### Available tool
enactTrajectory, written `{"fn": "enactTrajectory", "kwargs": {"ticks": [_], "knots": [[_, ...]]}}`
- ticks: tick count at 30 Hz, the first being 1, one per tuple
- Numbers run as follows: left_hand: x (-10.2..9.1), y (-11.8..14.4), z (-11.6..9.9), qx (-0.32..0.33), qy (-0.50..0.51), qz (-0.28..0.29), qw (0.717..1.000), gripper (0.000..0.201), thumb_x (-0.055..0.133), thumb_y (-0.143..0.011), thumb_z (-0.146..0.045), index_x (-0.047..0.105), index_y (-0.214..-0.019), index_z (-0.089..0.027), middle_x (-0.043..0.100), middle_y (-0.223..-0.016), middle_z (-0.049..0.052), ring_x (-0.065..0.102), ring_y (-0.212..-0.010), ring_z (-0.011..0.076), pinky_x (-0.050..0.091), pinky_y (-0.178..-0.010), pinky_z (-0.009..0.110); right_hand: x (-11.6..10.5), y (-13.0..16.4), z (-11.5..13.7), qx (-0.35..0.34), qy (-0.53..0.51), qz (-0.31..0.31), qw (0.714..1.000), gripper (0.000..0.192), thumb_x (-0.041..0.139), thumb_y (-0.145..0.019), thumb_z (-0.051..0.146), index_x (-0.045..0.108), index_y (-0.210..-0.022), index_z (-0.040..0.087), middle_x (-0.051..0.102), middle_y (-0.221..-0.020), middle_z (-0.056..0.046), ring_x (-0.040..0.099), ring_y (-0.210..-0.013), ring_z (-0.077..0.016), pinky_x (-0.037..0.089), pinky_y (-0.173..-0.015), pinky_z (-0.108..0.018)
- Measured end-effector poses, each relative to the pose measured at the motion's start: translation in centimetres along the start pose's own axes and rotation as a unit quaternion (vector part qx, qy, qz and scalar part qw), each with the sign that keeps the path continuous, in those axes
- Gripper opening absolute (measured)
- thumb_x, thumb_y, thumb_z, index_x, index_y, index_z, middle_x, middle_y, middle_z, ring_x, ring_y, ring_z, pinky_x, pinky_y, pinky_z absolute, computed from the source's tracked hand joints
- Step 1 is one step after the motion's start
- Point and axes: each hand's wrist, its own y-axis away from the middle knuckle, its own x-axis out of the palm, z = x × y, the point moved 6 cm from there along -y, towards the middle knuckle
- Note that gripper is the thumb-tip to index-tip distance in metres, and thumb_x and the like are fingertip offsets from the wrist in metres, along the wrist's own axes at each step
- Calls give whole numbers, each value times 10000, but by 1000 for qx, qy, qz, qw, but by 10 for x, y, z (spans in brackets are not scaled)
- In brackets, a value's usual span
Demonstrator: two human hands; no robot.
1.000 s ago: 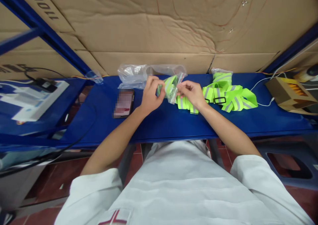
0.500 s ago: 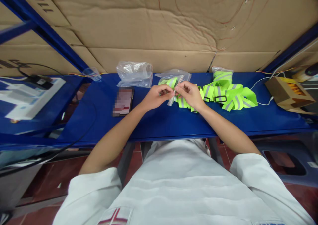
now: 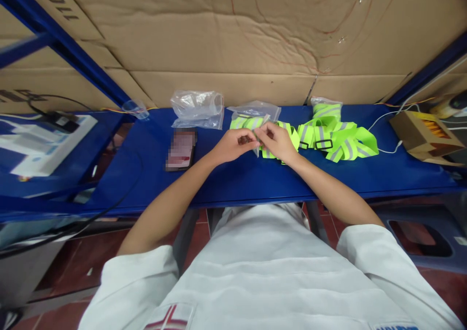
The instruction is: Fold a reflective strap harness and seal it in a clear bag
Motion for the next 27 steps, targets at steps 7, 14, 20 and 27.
{"fn": "enactTrajectory", "kwargs": {"ticks": [7, 14, 20, 27], "knots": [[3, 2, 1, 19, -24, -44, 999, 319, 731, -923, -492, 687, -839, -188, 639, -705, -22, 512, -608, 104, 410, -610, 250, -2, 1, -4, 81, 17, 14, 996, 295, 703, -920, 448, 570, -780, 225, 700, -609, 0, 665, -491, -181, 484, -546, -299], [0, 3, 4, 49, -68, -97, 992, 210, 702, -940, -404, 694, -875, -204, 661, -712, -11, 562, -624, 116, 447, -631, 258, -7, -1, -1, 33, 142, 8, 989, 232, 658, -901, 296, 610, -692, 206, 662, -612, -17, 661, -636, -190, 477, -676, -310], [-3, 2, 4, 59, -114, -108, 986, 138, 681, -923, -331, 738, -940, -207, 686, -753, -4, 548, -620, 117, 451, -643, 265, -4, 0, -1, -6, 67, -7, 998, 91, 600, -863, 280, 630, -811, 211, 699, -754, -14, 667, -731, -179, 465, -664, -274], [-15, 1, 3, 42, -129, -74, 988, 250, 751, -898, -456, 761, -863, -208, 719, -735, -6, 523, -588, 115, 415, -620, 273, 3, 3, 8, -81, 79, 49, 992, 226, 546, -956, 395, 644, -875, 208, 683, -746, 2, 579, -612, -137, 410, -636, -275]]}}
